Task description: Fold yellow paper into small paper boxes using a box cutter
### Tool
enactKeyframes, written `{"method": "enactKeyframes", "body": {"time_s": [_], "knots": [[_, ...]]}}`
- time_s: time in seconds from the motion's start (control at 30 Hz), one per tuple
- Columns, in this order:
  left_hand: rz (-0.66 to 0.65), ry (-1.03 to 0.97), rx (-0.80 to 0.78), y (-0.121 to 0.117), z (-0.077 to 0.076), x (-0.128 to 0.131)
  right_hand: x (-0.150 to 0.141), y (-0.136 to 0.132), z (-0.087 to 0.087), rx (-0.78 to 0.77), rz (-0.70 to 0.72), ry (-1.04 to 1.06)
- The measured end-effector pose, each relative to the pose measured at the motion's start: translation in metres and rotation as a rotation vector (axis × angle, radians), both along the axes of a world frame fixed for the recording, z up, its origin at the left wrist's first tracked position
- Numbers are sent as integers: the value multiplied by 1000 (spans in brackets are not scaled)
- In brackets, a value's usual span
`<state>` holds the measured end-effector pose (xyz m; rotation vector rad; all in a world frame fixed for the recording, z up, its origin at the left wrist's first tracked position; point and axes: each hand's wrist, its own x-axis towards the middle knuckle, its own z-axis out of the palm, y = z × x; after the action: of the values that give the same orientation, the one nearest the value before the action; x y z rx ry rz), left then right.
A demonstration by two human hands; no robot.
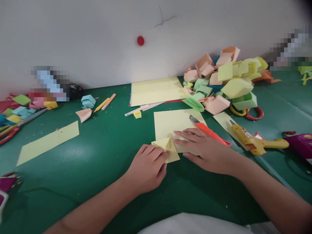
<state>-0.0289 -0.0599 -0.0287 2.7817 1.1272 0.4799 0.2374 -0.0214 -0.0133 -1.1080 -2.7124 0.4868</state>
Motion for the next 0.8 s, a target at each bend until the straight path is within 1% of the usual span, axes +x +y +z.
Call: {"method": "enactKeyframes", "body": {"time_s": [0.1, 0.2, 0.27, 0.33, 0.47, 0.6, 0.7, 0.8], "knots": [[0, 3, -10, 0, 0, 0, 0, 1, -4, 37, 5, -21], [4, -1, -6, 0, 1, 1, 1, 1, 0, 39, 35, 0], [2, -2, -3, 0, 1, 1, 1, 0, 2, 34, 30, 9], [-2, 1, -7, 1, 1, 1, -1, 1, 2, 36, -1, 5], [-6, 2, -10, 2, 1, 0, -5, 7, -5, 89, -81, -29], [-10, -8, 5, 2, 2, 0, -10, 13, -10, 104, -106, -42], [-7, -2, 23, 2, 1, 0, -16, 12, -12, 97, -65, -40], [-21, -10, 65, 3, 0, -2, -23, 7, -12, 93, 29, -57]]}}
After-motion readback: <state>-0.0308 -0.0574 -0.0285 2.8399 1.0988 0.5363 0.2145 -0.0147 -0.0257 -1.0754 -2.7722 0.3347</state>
